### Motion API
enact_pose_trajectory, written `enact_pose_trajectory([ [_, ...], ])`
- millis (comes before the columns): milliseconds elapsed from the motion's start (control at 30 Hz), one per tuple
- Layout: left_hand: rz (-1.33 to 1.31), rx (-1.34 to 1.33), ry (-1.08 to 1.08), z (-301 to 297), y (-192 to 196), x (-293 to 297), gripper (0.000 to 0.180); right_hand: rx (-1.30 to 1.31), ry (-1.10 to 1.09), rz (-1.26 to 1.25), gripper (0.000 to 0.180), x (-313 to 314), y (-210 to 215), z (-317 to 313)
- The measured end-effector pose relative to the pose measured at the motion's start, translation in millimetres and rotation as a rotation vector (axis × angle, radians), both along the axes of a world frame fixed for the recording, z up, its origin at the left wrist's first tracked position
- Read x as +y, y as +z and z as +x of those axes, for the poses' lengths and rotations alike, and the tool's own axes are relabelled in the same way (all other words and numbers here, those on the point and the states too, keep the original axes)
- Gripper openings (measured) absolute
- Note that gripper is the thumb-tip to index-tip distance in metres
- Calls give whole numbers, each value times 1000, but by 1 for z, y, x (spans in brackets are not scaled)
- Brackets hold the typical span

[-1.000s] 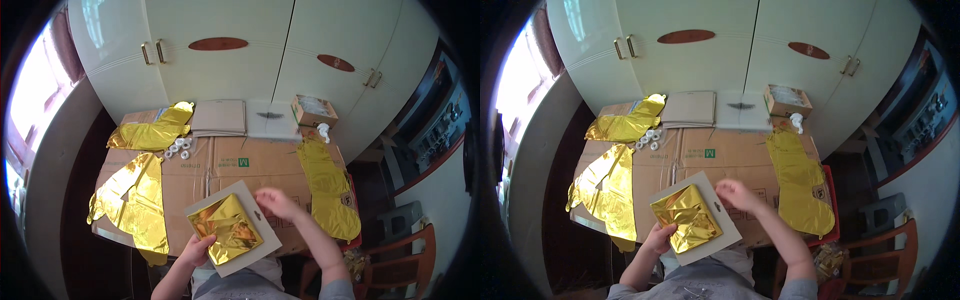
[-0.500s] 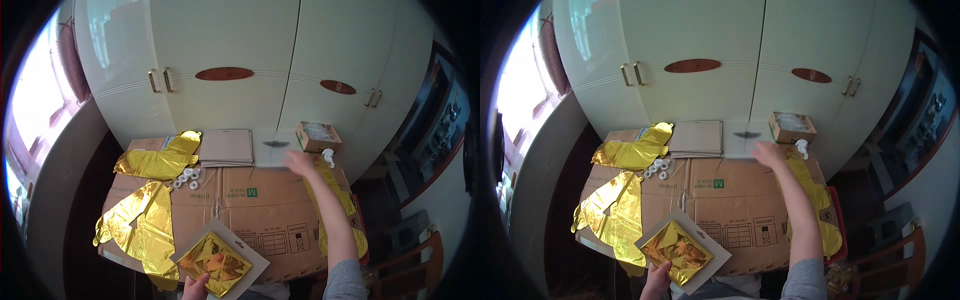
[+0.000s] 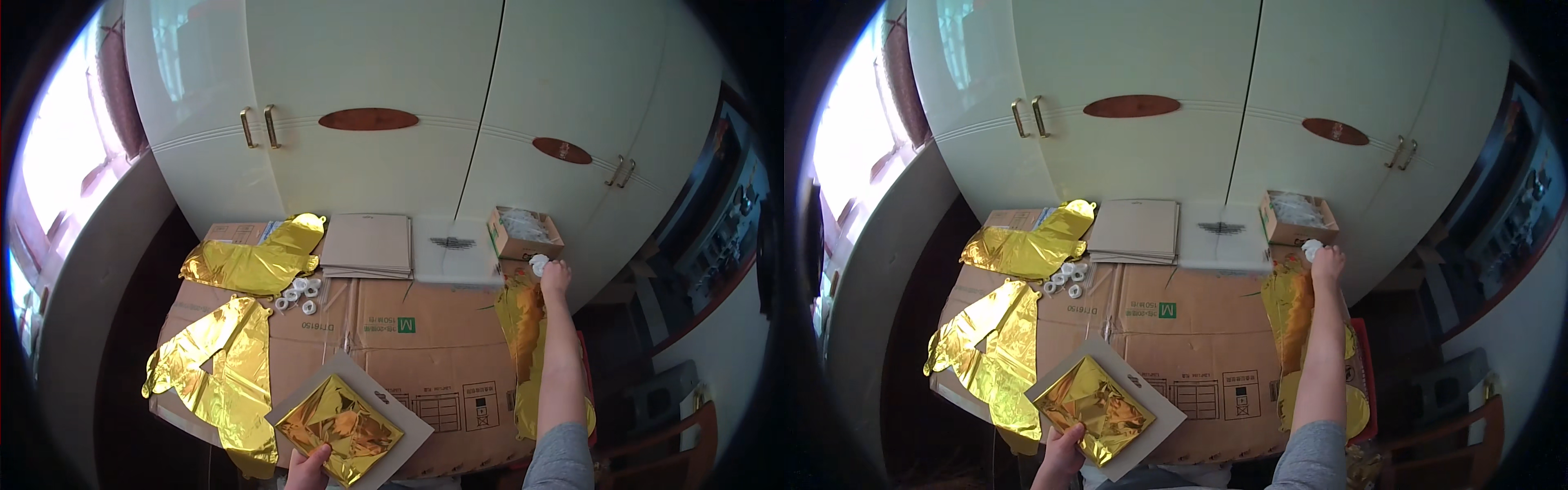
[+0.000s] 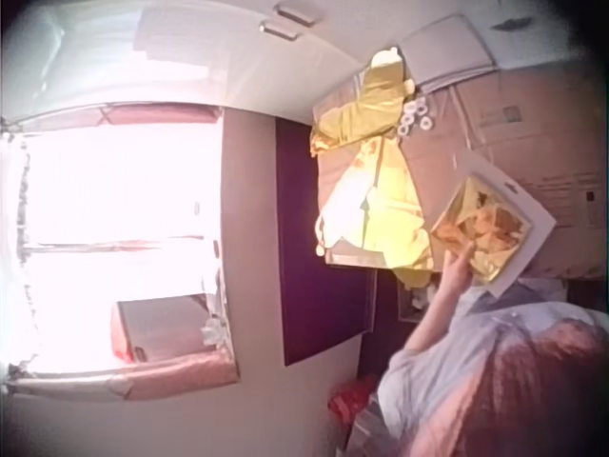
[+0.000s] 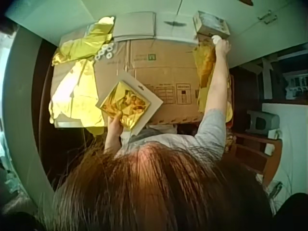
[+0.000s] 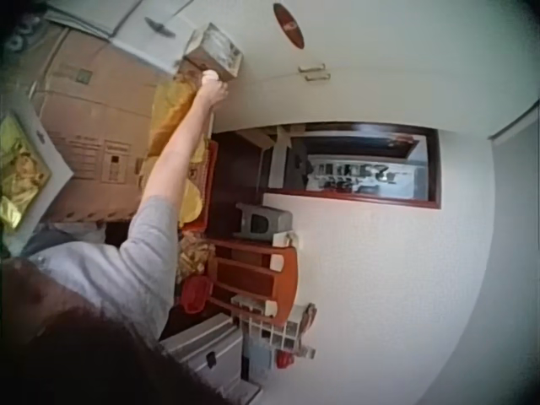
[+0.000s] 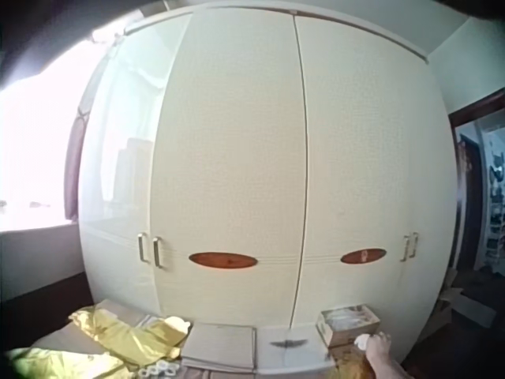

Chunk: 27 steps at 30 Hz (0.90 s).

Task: Folding gold foil balloons around cardboard inserts and placing them into plastic packaging sleeves.

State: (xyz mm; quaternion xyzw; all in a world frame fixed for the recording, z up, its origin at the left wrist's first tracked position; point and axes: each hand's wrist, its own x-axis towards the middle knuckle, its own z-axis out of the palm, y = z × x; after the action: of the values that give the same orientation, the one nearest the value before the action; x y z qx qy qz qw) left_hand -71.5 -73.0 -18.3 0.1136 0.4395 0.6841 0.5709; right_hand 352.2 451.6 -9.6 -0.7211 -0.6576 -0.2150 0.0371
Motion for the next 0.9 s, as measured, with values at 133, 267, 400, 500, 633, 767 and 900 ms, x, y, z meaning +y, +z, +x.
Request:
enact_pose_trajectory([
  [133,13,-1,-14,1,1,2,44,11,37,95,19,-8,15,-1],
  [267,63,-71,-58,4,-4,0,44,201,462,36,32,-50,61,-94],
  [400,41,-67,-96,6,-11,1,43,142,1025,-116,37,-56,13,-134],
  [500,72,-66,-97,9,-2,-1,43,89,912,-378,36,-54,9,-152],
  [633,31,-60,-54,5,-11,-13,41,124,791,-497,21,-68,39,-166],
  [767,30,-76,-66,5,-12,-14,40,157,938,99,14,-84,33,-154],
  [900,34,-68,-9,8,4,-17,42,20,1077,138,14,-192,44,-187],
])
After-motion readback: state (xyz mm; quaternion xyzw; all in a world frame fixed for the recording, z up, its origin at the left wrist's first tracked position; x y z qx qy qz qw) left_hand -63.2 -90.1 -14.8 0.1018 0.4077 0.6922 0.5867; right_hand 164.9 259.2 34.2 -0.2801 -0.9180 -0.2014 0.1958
